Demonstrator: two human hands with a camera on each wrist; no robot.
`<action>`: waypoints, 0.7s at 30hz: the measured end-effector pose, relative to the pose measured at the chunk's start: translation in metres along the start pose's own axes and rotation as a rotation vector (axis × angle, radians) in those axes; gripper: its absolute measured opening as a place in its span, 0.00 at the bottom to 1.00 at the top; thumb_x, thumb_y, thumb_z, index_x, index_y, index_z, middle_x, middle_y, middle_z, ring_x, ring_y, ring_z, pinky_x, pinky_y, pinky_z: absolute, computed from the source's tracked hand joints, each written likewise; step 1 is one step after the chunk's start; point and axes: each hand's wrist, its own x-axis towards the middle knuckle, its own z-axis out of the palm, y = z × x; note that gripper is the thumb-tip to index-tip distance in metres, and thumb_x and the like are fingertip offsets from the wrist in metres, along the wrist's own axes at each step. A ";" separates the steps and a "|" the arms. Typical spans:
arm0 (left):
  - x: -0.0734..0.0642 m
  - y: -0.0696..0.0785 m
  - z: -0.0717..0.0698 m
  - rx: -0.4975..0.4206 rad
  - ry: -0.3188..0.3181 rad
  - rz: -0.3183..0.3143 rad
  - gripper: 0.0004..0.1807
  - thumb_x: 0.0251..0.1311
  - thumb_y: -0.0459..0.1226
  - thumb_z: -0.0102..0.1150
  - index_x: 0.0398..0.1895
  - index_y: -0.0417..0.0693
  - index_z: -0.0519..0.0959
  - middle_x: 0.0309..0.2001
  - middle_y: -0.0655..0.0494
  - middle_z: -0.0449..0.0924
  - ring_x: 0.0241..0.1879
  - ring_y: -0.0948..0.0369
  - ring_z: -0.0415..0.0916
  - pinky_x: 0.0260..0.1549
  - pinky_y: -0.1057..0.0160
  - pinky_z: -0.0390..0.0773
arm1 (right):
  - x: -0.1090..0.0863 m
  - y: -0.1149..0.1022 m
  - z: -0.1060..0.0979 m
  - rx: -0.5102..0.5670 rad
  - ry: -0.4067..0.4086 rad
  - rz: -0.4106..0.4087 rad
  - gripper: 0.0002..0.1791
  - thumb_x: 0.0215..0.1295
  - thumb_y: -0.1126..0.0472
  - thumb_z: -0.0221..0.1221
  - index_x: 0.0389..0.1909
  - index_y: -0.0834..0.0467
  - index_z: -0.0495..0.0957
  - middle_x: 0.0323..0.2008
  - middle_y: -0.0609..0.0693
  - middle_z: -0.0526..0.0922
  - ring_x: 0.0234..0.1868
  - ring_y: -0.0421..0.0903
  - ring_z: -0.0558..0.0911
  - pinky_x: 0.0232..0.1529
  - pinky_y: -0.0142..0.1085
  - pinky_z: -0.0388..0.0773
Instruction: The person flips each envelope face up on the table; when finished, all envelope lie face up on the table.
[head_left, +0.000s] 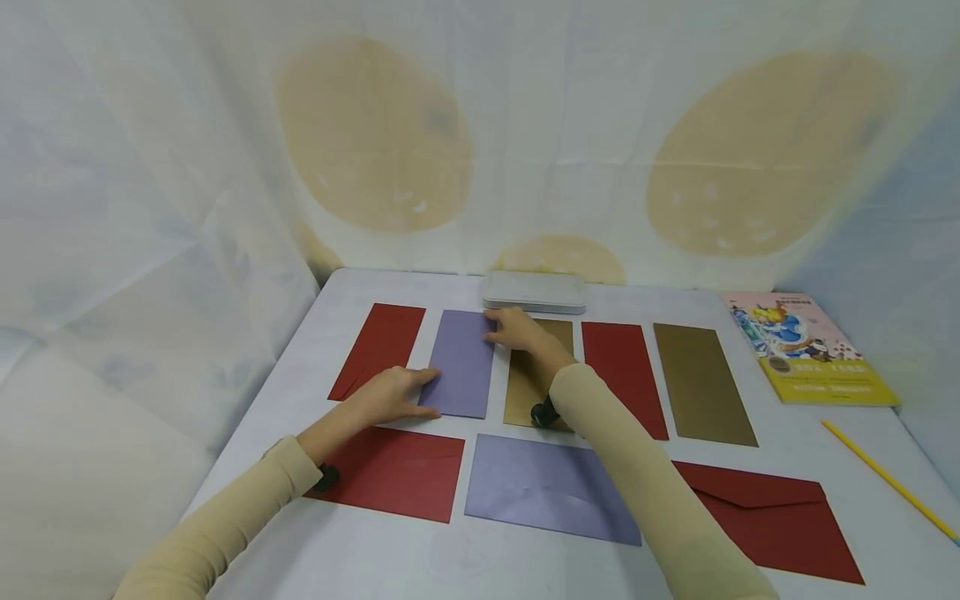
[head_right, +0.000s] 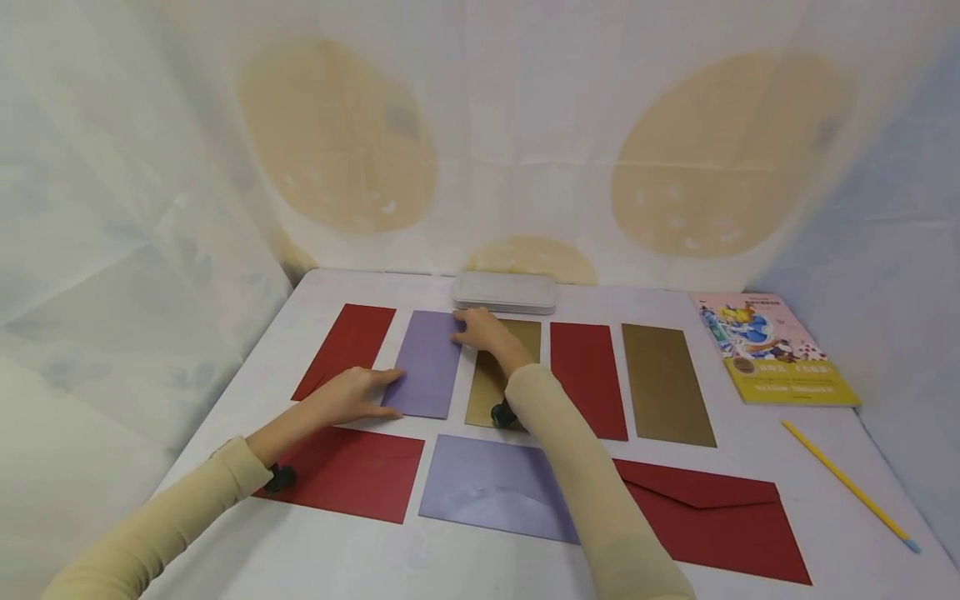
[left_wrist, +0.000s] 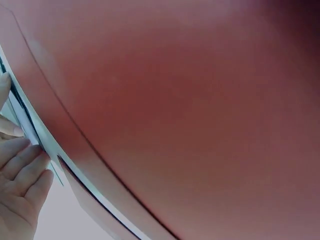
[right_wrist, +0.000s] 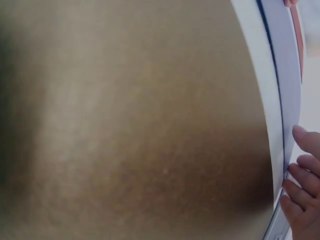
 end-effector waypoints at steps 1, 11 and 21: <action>0.000 -0.001 0.000 0.013 -0.004 0.009 0.39 0.51 0.55 0.69 0.59 0.37 0.76 0.52 0.44 0.81 0.46 0.58 0.82 0.42 0.62 0.79 | 0.000 0.000 0.000 0.004 0.002 -0.006 0.31 0.65 0.57 0.62 0.65 0.67 0.67 0.62 0.61 0.72 0.56 0.52 0.75 0.55 0.41 0.71; -0.005 -0.001 -0.005 0.048 -0.031 0.041 0.32 0.55 0.49 0.65 0.58 0.38 0.76 0.46 0.45 0.83 0.32 0.65 0.80 0.31 0.65 0.79 | 0.001 0.000 0.000 0.033 0.015 -0.016 0.31 0.65 0.57 0.63 0.65 0.65 0.69 0.62 0.60 0.73 0.59 0.52 0.75 0.56 0.41 0.71; -0.012 -0.001 -0.005 0.031 -0.022 0.051 0.28 0.53 0.37 0.59 0.59 0.36 0.75 0.52 0.43 0.80 0.28 0.68 0.74 0.24 0.70 0.71 | -0.003 -0.001 0.002 0.040 0.040 -0.044 0.29 0.65 0.58 0.63 0.63 0.67 0.70 0.61 0.62 0.74 0.61 0.54 0.73 0.60 0.42 0.69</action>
